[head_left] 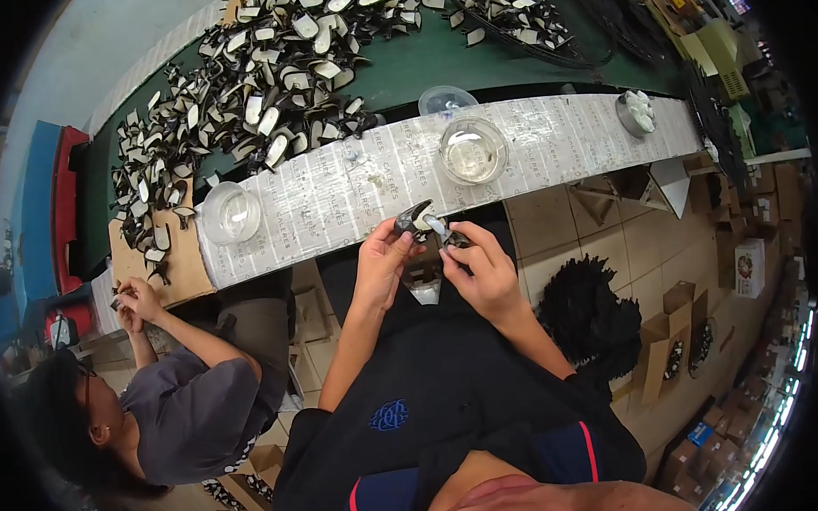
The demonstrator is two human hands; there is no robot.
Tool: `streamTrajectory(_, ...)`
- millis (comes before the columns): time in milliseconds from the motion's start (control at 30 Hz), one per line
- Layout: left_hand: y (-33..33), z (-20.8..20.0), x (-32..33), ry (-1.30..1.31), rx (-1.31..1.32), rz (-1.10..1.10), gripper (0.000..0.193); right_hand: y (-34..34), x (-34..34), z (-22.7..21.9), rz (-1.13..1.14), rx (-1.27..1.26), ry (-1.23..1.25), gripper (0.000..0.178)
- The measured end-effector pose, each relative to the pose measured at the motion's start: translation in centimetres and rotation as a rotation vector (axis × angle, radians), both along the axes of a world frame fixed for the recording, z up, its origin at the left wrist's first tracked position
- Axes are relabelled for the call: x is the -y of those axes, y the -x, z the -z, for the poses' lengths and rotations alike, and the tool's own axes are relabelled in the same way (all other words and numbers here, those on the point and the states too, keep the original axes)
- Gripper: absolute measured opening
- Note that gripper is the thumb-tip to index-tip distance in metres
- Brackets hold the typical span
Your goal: Applying adhesive and assembling small components of shoes at a manufacturing workbench.
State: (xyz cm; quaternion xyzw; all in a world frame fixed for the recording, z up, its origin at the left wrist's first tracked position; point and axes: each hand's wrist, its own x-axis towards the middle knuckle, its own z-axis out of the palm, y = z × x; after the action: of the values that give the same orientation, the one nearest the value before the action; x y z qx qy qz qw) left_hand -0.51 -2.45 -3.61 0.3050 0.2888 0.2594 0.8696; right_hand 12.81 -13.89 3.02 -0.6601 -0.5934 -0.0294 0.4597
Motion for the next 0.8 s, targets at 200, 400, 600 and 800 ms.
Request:
streamTrajectory(200,-0.1,-0.5,0.2,-0.044,0.004,0.029,0.026,0.7,-0.2,0.4,-0.008,0.006,0.000,0.022)
streamTrajectory(400,0.0,-0.9,0.3,-0.039,0.022,0.035,0.028,0.9,-0.2,0.7,-0.008,-0.009,0.015,0.022)
streamTrajectory(600,0.1,-0.9,0.3,-0.044,0.038,0.031,0.028,1.0,-0.3,0.7,-0.010,-0.020,0.024,0.022)
streamTrajectory(800,0.4,-0.6,0.0,-0.018,0.032,0.036,0.027,1.4,-0.3,0.4,-0.010,-0.119,0.027,0.020)
